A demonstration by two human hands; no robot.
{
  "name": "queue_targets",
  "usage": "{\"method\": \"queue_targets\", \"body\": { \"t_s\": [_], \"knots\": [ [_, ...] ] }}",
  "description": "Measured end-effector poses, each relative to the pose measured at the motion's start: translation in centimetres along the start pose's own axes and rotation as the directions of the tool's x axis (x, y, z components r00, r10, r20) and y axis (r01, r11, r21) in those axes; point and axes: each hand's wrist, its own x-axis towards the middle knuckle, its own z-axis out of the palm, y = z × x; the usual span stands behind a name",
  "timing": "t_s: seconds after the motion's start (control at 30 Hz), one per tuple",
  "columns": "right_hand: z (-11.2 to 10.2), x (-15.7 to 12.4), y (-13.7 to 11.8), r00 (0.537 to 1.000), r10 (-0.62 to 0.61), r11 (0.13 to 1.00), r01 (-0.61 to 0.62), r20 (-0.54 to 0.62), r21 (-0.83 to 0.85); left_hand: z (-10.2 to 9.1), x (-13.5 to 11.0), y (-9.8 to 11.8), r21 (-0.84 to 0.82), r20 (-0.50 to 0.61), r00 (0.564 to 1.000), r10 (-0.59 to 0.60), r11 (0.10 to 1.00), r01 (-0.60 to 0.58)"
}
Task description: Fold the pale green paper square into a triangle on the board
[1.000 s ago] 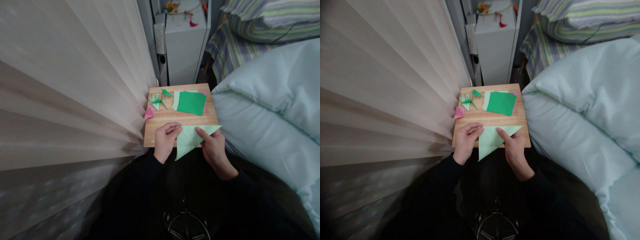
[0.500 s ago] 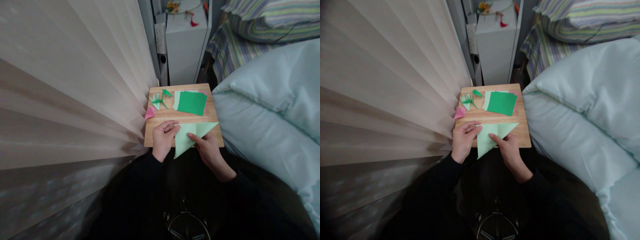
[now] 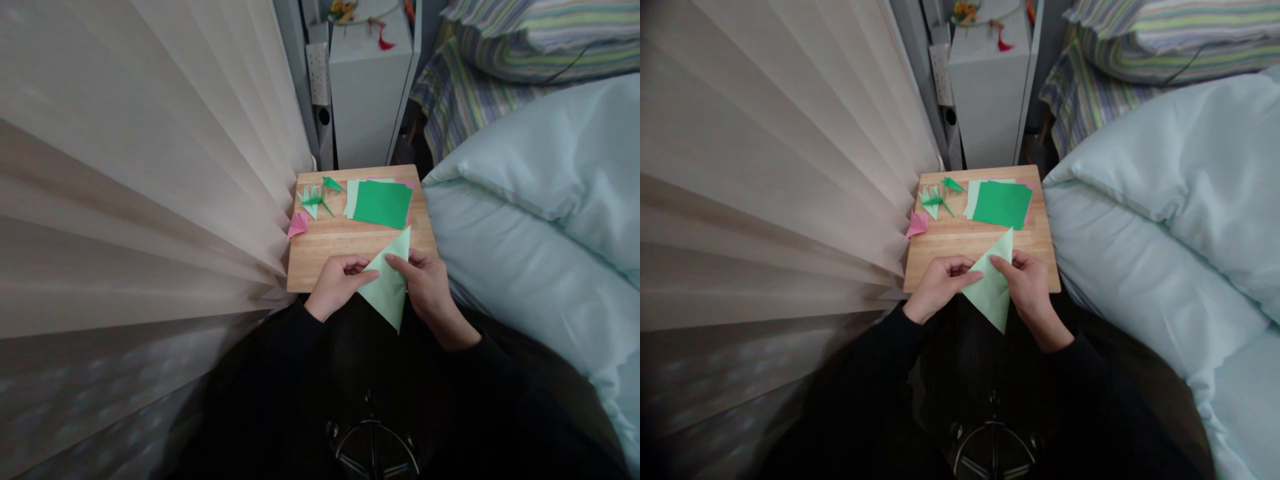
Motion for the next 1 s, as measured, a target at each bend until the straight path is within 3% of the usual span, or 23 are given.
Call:
{"method": "queue_targets", "body": {
  "t_s": [0.23, 0.4, 0.53, 1.0],
  "knots": [
    [-0.3, -0.1, -0.3, 0.995, -0.012, 0.978, 0.033, 0.098, -0.207, 0.1, -0.5, 0.7, 0.116, 0.097, 0.995, -0.013, 0.993, 0.002],
    [-0.1, -0.3, -0.4, 0.971, 0.033, 0.951, 0.043, 0.237, -0.307, 0.6, -0.3, 0.4, -0.029, -0.058, 0.998, 0.015, 0.999, -0.017],
    [0.2, -0.7, -0.5, 0.944, 0.044, 0.921, 0.089, 0.328, -0.379, 1.0, -0.2, 0.1, -0.034, -0.128, 0.99, 0.053, 0.998, -0.058],
    [-0.1, -0.9, -0.9, 0.924, 0.199, 0.925, -0.068, 0.326, -0.374, 1.4, -0.3, -0.1, -0.189, -0.153, 0.986, -0.071, 0.981, 0.042]
  ]
}}
